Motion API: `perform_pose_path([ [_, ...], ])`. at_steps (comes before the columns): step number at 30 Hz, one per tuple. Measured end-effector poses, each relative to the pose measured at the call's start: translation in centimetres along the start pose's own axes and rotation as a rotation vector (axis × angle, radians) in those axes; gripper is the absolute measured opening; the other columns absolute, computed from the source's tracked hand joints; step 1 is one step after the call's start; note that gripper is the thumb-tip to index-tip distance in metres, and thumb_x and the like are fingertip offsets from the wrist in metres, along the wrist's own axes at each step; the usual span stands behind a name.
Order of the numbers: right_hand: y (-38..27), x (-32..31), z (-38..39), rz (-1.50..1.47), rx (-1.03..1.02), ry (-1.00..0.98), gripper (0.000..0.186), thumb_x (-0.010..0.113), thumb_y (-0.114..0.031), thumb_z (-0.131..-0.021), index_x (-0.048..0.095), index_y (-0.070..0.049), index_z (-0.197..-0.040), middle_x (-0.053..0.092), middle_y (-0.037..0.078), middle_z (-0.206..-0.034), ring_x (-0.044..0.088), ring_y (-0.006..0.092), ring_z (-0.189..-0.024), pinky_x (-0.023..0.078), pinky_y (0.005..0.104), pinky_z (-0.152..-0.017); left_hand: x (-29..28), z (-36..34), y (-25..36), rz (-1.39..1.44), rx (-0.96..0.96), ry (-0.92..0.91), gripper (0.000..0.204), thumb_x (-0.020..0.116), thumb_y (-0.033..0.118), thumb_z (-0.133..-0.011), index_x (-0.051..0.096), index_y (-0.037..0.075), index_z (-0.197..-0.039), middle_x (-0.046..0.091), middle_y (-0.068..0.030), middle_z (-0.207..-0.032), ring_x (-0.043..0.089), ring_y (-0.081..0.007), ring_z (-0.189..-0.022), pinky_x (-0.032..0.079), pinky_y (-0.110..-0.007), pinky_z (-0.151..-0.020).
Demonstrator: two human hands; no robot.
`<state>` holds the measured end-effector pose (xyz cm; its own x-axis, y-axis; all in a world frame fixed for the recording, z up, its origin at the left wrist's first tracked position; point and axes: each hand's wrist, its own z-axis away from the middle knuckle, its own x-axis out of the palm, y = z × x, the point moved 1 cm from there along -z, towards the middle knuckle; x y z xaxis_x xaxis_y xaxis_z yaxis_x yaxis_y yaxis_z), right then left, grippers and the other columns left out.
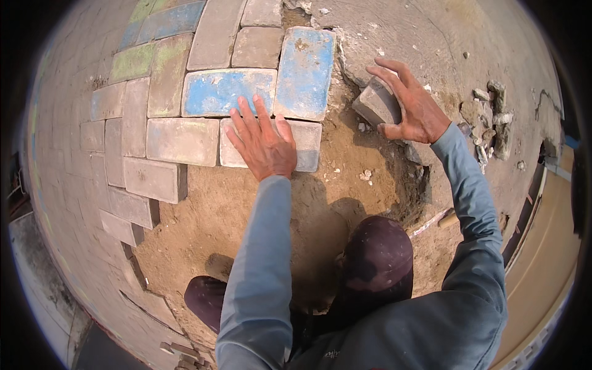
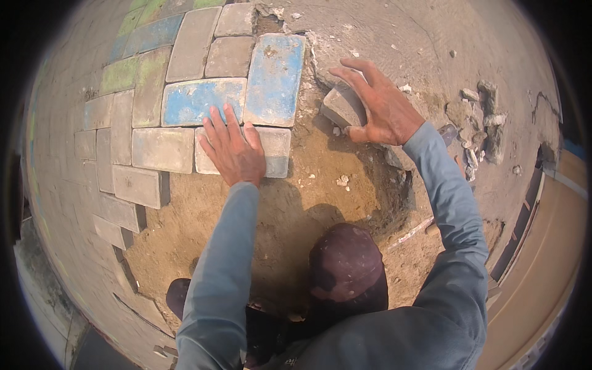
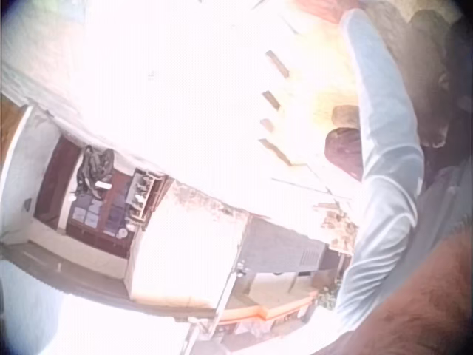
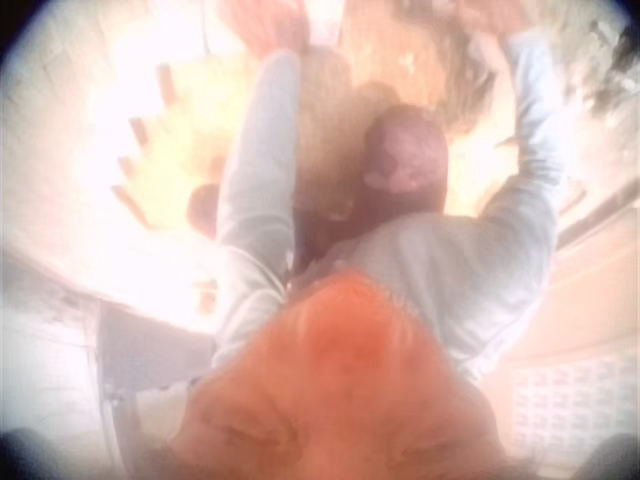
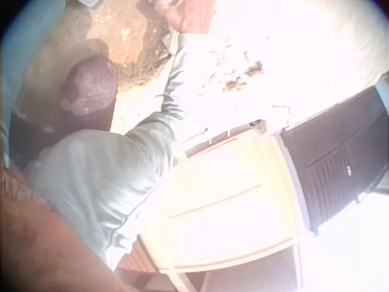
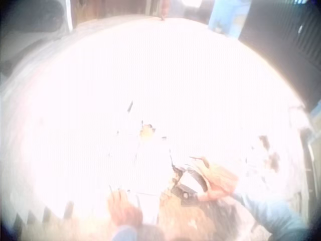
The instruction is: The person kneels on the ground and lays rectangular paving stones in a herringbone pattern. They use a hammer to tap the stones into place and occasionally clear debris from the surface.
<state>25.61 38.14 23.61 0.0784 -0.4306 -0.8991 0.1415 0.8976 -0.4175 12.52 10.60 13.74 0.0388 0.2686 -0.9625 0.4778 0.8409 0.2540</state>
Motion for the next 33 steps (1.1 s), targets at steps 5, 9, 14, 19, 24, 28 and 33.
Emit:
perform_pose_path([
  [5,-5.7,4.4,1.2,0.101,-0.201,-0.244,0.118,0.092,-0.032,-0.06,0.029,-0.019,-0.159,0.033,0.014,-0.159,0.034,0.0434,-0.146,0.039,0.0544,-0.12,0.1,0.0,0.1,-0.007,-0.009,0.007,0.06,0.047,0.033,-0.106,0.034,0.012,-0.16,0.027,-0.0168,-0.167,0.019,-0.0368,-0.156,0.011,-0.055,-0.127],
  [9,-5.6,7.5,1.2,0.131,-0.229,-0.205,0.125,0.088,-0.055,-0.066,0.02,-0.011,-0.162,0.031,0.018,-0.16,0.026,0.0469,-0.15,0.031,0.0551,-0.124,0.2,-0.1,0.1,0.009,-0.018,-0.01,0.06,0.046,0.034,-0.106,0.034,0.012,-0.16,0.027,-0.0171,-0.167,0.019,-0.0371,-0.156,0.01,-0.054,-0.127],
  [14,-5.8,9.7,3.3,0.118,0.09,-0.054,0.13,0.077,-0.071,-0.065,0.019,-0.005,-0.161,0.03,0.027,-0.159,0.02,0.0536,-0.15,0.023,0.0591,-0.126,0.3,0.0,0.0,-0.013,-0.012,-0.016,0.061,0.045,0.035,-0.106,0.033,0.011,-0.16,0.026,-0.0173,-0.168,0.018,-0.0369,-0.157,0.009,-0.054,-0.127],
  [19,-6.3,9.8,3.1,0.167,-0.006,-0.027,0.126,0.088,-0.055,-0.067,0.022,-0.006,-0.162,0.035,0.028,-0.151,0.034,0.051,-0.141,0.033,0.0601,-0.117,0.2,-0.1,-0.1,0.015,-0.016,-0.016,0.062,0.046,0.035,-0.105,0.033,0.011,-0.161,0.026,-0.0175,-0.168,0.018,-0.0369,-0.157,0.008,-0.054,-0.127],
  [24,-6.5,9.7,3.2,0.066,-0.104,-0.013,0.121,0.093,-0.041,-0.061,0.03,-0.003,-0.157,0.041,0.026,-0.14,0.044,0.0441,-0.128,0.038,0.0563,-0.109,0.1,-0.1,-0.1,0.021,-0.013,-0.008,0.061,0.046,0.034,-0.105,0.033,0.01,-0.16,0.025,-0.0176,-0.168,0.017,-0.0369,-0.157,0.008,-0.054,-0.127],
  [28,-7.4,11.0,3.8,0.084,-0.09,-0.023,0.121,0.094,-0.041,-0.06,0.031,-0.003,-0.157,0.041,0.025,-0.141,0.043,0.043,-0.131,0.036,0.0559,-0.111,0.1,0.1,0.0,0.018,-0.017,-0.028,0.061,0.045,0.035,-0.106,0.033,0.01,-0.16,0.026,-0.0177,-0.168,0.018,-0.0372,-0.157,0.008,-0.054,-0.127],
  [33,-7.8,12.2,4.0,0.093,-0.04,0.058,0.123,0.093,-0.041,-0.058,0.029,-0.009,-0.159,0.04,0.023,-0.143,0.043,0.0449,-0.13,0.036,0.0567,-0.113,0.7,0.1,-0.2,-0.014,0.008,0.021,0.061,0.043,0.037,-0.106,0.033,0.01,-0.16,0.024,-0.018,-0.168,0.018,-0.0376,-0.157,0.009,-0.055,-0.127],
])
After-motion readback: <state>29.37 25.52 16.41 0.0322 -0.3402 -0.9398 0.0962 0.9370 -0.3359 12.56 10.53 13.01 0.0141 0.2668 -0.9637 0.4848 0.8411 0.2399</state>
